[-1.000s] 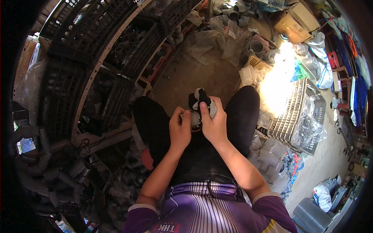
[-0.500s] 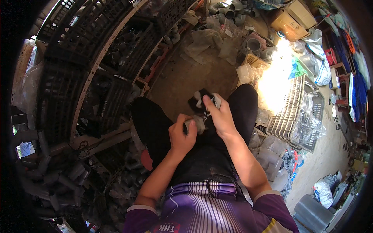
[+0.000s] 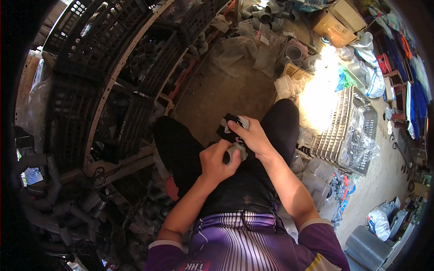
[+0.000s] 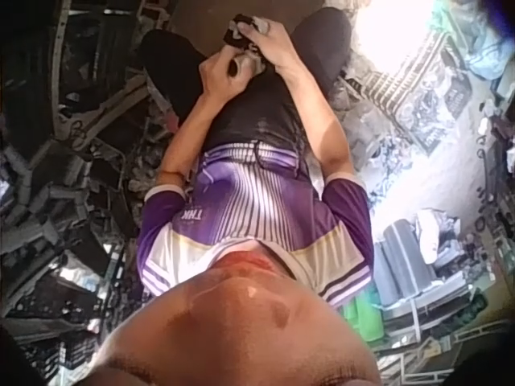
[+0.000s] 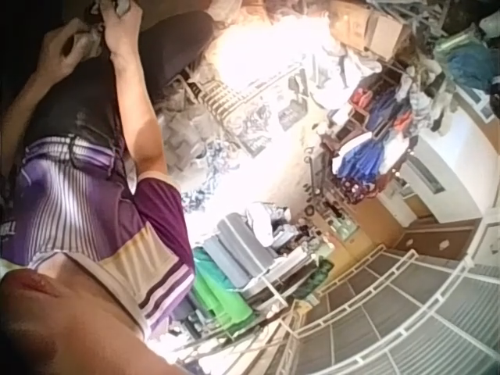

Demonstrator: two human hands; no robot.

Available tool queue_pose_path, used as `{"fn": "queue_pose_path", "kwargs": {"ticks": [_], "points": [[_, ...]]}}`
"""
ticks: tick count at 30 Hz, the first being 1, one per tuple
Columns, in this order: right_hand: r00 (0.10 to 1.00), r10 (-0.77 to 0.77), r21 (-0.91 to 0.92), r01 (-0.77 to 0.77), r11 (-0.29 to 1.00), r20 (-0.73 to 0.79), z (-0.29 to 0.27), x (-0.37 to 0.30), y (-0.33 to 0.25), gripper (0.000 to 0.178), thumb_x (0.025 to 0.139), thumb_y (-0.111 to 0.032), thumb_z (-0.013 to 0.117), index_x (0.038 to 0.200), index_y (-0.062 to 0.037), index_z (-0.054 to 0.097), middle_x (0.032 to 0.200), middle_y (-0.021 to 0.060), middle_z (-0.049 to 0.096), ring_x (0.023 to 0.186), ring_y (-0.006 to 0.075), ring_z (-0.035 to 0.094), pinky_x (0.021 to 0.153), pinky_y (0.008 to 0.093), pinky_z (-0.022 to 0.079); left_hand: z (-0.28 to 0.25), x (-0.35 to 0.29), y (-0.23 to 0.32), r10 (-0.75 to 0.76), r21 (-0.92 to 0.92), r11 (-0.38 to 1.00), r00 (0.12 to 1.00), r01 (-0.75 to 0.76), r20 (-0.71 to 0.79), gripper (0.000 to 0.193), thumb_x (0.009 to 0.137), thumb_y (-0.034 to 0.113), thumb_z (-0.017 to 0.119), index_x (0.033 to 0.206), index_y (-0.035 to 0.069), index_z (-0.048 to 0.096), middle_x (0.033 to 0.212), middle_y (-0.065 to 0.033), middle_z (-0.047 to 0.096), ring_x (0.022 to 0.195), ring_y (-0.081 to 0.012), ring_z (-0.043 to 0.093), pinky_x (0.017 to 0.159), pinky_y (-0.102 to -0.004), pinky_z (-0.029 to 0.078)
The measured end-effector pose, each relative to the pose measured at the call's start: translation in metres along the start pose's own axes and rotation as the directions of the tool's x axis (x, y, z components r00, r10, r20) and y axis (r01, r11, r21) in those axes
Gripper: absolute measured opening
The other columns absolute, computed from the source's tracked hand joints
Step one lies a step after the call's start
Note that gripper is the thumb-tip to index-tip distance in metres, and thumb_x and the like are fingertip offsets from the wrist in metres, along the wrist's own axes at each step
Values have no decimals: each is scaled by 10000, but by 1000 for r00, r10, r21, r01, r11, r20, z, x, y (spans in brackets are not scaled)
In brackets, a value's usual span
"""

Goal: Applying black sealant tape to a plastic PVC plumbing fitting.

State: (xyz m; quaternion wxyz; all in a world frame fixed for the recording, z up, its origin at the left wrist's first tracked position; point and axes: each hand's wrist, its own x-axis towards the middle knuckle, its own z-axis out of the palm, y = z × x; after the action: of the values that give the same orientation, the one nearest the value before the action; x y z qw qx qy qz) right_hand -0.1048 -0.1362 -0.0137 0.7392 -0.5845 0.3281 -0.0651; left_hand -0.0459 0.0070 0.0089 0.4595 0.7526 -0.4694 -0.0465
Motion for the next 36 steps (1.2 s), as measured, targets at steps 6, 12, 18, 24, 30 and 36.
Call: {"fn": "queue_pose_path", "kwargs": {"ticks": [6,12,18,24,30,36], "points": [[993,76,521,-19,853,-89,5,-17,-19,224,948,-262,594,942,-39,593,808,-13,570,669,56,502,600,228,422,2,-4,-16,-375,-342,879,925,331,-69,237,935,213,502,912,-14,566,717,-82,577,679,-133,531,641,-267,422],[981,-162,-90,153,984,-107,11,-20,-5,264,925,-278,626,905,-18,585,769,17,597,723,86,523,669,266,438,4,-1,-12,-332,-270,914,940,302,-73,207,904,194,543,902,-12,562,698,-123,580,641,-213,577,592,-303,445],[994,12,-69,-4,998,112,-6,-6,-2,270,901,-266,659,932,-1,618,744,29,612,644,98,527,605,271,446,-2,-3,-16,85,-168,982,996,-85,-5,247,863,216,579,881,-30,578,714,-155,590,607,-285,594,553,-329,463],[943,315,497,-327,804,109,-1,-1,7,227,905,-314,654,893,-100,579,632,-17,510,551,102,505,507,263,422,2,-6,-11,-65,-394,919,996,33,-69,385,932,340,466,911,-29,573,767,-103,584,663,-175,552,603,-282,415],[973,227,674,-199,711,47,-13,-12,-1,240,917,-335,619,864,-109,557,611,12,538,530,138,535,501,294,443,-7,-4,-16,-488,-602,673,870,430,76,409,965,414,401,888,42,551,768,-23,524,666,-88,461,573,-240,359],[988,143,699,-137,702,51,-10,-22,-3,344,955,-423,491,937,-93,585,663,39,587,576,171,574,520,305,462,-3,2,-18,-651,-825,212,705,524,281,313,985,401,386,915,121,507,696,3,512,524,-66,399,448,-230,279]]}}
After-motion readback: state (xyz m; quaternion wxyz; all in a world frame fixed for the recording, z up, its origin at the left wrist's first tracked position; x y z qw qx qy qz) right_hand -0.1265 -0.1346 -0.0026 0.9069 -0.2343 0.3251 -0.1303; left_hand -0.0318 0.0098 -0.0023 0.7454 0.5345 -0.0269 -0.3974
